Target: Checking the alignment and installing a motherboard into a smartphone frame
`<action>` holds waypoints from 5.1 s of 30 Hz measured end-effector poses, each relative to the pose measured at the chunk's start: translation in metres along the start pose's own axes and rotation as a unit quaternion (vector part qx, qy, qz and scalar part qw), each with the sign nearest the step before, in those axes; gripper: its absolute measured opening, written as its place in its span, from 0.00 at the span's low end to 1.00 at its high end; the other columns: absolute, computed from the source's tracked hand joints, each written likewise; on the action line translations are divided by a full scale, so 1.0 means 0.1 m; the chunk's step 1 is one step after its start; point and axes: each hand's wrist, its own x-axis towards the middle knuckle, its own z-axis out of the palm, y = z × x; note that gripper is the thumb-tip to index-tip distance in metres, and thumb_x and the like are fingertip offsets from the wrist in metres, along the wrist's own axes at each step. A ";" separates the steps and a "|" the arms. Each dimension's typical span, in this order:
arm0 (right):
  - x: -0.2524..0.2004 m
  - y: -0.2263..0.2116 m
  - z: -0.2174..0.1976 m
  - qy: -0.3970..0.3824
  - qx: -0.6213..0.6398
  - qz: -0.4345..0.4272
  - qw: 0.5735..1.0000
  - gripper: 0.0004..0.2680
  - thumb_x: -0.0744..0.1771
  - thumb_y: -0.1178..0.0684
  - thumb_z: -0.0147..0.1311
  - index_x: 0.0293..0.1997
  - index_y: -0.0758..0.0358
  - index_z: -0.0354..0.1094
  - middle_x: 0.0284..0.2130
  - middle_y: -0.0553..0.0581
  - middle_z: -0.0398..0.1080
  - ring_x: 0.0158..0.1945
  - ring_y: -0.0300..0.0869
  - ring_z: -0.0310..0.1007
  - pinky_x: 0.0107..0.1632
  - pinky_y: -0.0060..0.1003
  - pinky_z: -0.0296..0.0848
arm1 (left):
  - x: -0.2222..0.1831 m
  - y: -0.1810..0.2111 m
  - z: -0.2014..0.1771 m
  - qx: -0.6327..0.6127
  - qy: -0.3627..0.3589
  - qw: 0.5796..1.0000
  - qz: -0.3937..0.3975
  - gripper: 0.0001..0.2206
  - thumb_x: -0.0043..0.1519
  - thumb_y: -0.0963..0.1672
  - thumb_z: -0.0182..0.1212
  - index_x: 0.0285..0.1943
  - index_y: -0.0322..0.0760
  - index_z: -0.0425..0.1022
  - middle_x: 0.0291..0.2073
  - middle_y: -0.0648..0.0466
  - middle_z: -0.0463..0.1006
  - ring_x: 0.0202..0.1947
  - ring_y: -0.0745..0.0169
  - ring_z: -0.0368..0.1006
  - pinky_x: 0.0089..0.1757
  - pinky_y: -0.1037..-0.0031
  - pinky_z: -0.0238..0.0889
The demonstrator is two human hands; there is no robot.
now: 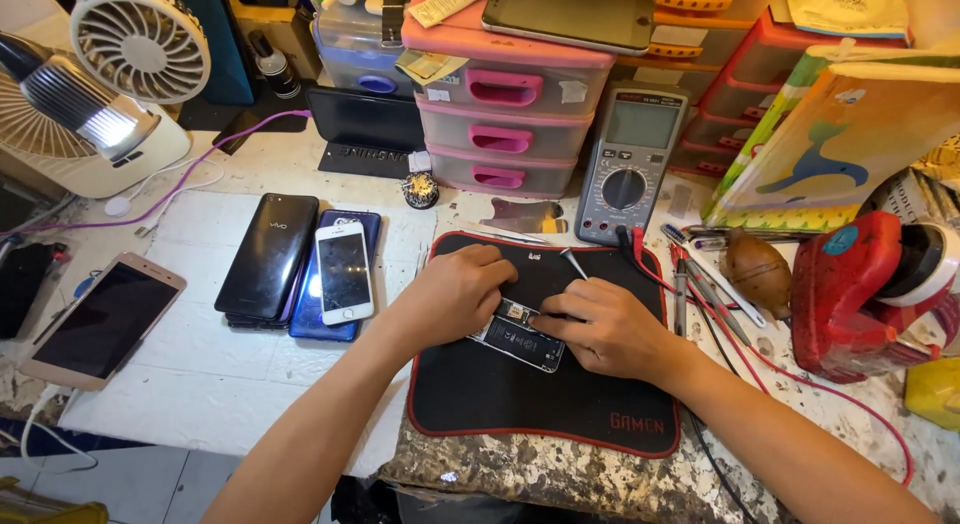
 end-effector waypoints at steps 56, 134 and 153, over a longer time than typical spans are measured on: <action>-0.05 -0.03 0.05 -0.012 0.044 0.087 0.995 0.10 0.66 0.68 0.50 0.38 0.60 0.78 0.38 0.54 0.75 0.39 0.48 0.74 0.41 0.39 0.72 | -0.01 -0.01 0.00 0.011 -0.010 1.000 -0.020 0.09 0.61 0.39 0.55 0.41 0.30 0.82 0.29 0.44 0.78 0.31 0.51 0.77 0.32 0.69 0.75; -0.07 -0.15 0.12 0.158 0.283 0.309 0.894 0.04 0.66 0.59 0.56 0.35 0.69 0.73 0.13 0.57 0.73 0.13 0.40 0.70 0.20 0.28 0.69 | 0.00 0.32 0.12 -0.463 0.098 0.878 -0.068 0.19 0.57 0.40 0.71 0.56 0.28 0.74 0.39 0.35 0.80 0.45 0.48 0.78 0.41 0.60 0.75; -0.10 -0.22 0.18 0.191 0.259 0.290 0.901 0.03 0.64 0.65 0.57 0.29 0.70 0.74 0.08 0.53 0.70 0.11 0.35 0.70 0.21 0.23 0.70 | 0.01 0.29 0.19 -0.532 0.134 0.833 -0.071 0.12 0.63 0.36 0.61 0.55 0.24 0.76 0.37 0.41 0.83 0.39 0.64 0.79 0.40 0.72 0.77</action>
